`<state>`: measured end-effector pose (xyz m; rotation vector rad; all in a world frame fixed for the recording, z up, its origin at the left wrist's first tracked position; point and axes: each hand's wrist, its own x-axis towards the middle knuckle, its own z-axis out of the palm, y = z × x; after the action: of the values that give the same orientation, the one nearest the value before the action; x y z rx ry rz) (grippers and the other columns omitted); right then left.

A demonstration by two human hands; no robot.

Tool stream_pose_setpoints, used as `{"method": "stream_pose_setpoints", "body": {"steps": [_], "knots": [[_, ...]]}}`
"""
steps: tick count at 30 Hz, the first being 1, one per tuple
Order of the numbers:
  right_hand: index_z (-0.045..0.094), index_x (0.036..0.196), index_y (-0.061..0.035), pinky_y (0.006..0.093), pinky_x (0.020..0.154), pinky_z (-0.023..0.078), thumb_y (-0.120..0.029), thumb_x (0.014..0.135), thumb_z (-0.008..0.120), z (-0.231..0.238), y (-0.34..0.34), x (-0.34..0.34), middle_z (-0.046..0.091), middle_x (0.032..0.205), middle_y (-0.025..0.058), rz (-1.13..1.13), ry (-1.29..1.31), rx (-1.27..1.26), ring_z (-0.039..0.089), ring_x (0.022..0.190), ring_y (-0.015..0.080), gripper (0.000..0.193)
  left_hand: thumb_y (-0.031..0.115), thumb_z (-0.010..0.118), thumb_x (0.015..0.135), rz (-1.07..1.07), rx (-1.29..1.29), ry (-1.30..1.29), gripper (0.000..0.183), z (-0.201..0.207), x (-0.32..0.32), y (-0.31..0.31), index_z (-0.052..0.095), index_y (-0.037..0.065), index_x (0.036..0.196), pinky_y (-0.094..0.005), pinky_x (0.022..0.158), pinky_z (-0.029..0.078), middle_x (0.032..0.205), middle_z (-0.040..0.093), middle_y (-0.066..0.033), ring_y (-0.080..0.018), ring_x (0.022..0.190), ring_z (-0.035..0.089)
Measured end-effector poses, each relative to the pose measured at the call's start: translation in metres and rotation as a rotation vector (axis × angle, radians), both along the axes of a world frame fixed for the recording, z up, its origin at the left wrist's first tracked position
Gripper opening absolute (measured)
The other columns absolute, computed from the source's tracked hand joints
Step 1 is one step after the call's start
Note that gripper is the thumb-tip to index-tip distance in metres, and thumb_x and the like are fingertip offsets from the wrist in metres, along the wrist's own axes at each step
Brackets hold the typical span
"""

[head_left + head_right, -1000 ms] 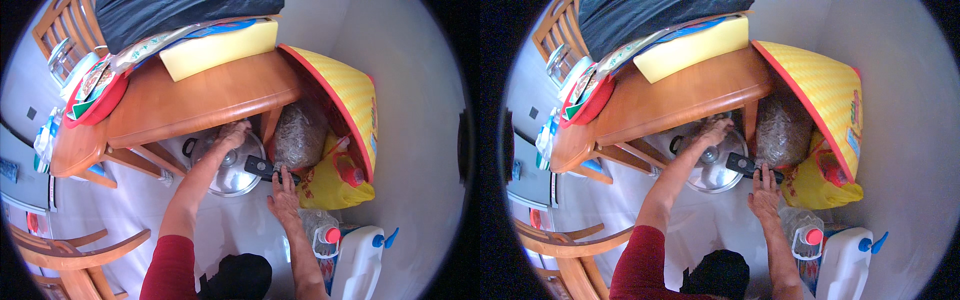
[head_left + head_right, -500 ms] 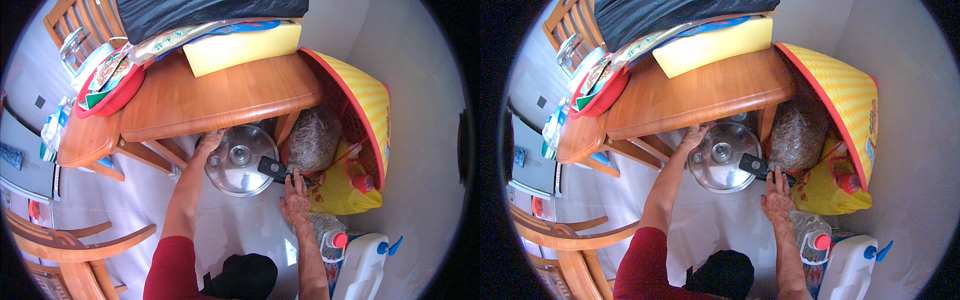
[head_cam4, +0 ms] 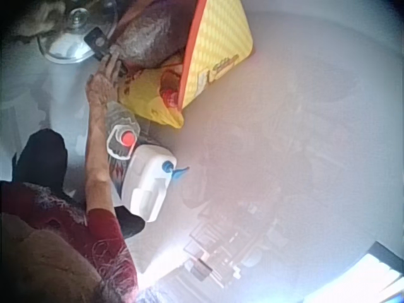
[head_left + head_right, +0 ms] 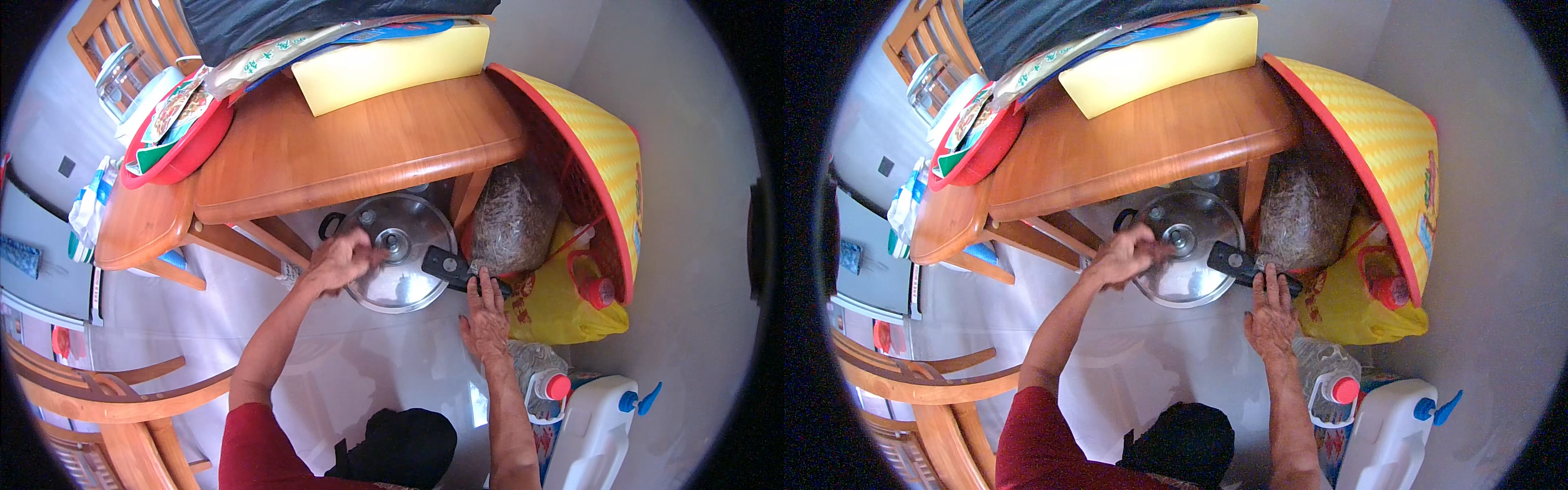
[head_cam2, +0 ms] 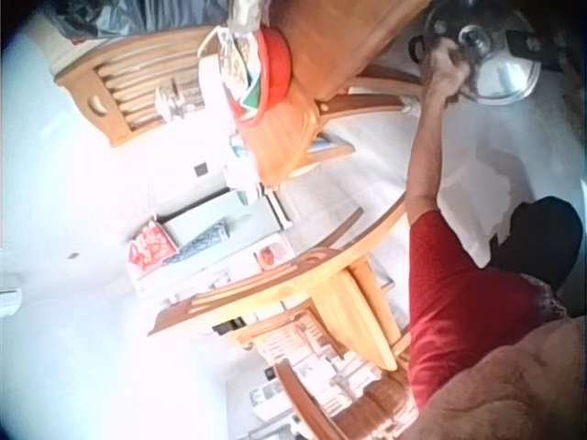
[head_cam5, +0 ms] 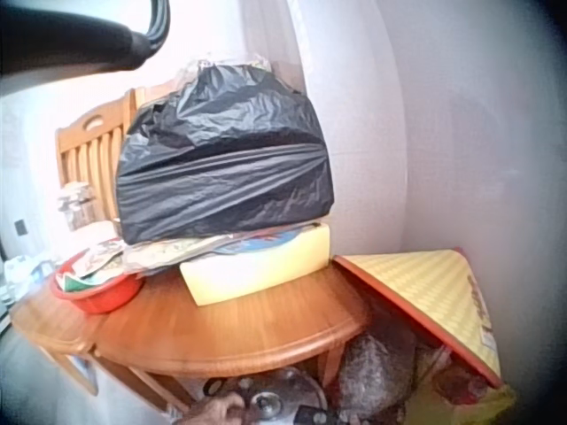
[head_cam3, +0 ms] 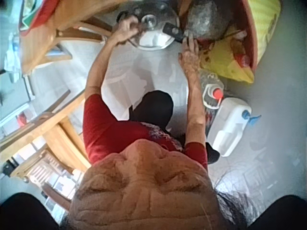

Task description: The person cleans a white plastic container, a clear bottle, a bag of dried herbs, and a metal pot using a brown cloth. They then wipe a round wooden table and arrange items on it, including a red bowl and a smiley-face coaster.

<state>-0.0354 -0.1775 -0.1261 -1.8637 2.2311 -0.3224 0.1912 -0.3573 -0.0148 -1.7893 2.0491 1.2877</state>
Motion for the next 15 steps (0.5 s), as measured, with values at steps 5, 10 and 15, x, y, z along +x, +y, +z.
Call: {"method": "stream_pose_setpoints", "body": {"steps": [5, 10, 15], "knots": [[0.034, 0.142, -0.0080, 0.0538, 0.095, 0.043, -0.017, 0.072, 0.071, 0.007, -0.004, 0.011, 0.015, 0.155, 0.0057, 0.013, -0.003, 0.012, 0.029, 0.136, 0.0333, 0.079, 0.015, 0.057, 0.088, 0.063, -0.603, 0.502, 0.027, -0.088, -0.018, -0.077, 0.057, 0.004, 0.113, -0.0349, 0.073, 0.049, 0.095, 0.066, -0.0143, -0.0249, 0.088, 0.064], [0.035, 0.142, -0.0080, 0.0523, 0.096, 0.043, -0.017, 0.072, 0.072, 0.006, -0.004, 0.008, 0.016, 0.155, 0.0057, -0.011, 0.008, 0.062, 0.030, 0.136, 0.0328, 0.080, 0.012, 0.051, 0.088, -0.477, -0.545, -0.037, 0.027, -0.054, -0.098, -0.041, 0.057, 0.009, 0.114, -0.0445, 0.097, 0.042, 0.116, 0.061, -0.0178, -0.0363, 0.112, 0.055], [0.037, 0.140, -0.0063, 0.0480, 0.100, 0.041, -0.016, 0.072, 0.071, 0.007, -0.004, 0.012, 0.019, 0.154, 0.0072, 0.006, 0.018, 0.012, 0.031, 0.135, 0.0329, 0.077, 0.012, 0.054, 0.080, -0.532, -0.916, -0.085, 0.020, -0.092, -0.103, -0.017, 0.062, 0.004, 0.096, -0.0394, 0.080, 0.049, 0.092, 0.067, -0.0110, -0.0274, 0.101, 0.058]]}}
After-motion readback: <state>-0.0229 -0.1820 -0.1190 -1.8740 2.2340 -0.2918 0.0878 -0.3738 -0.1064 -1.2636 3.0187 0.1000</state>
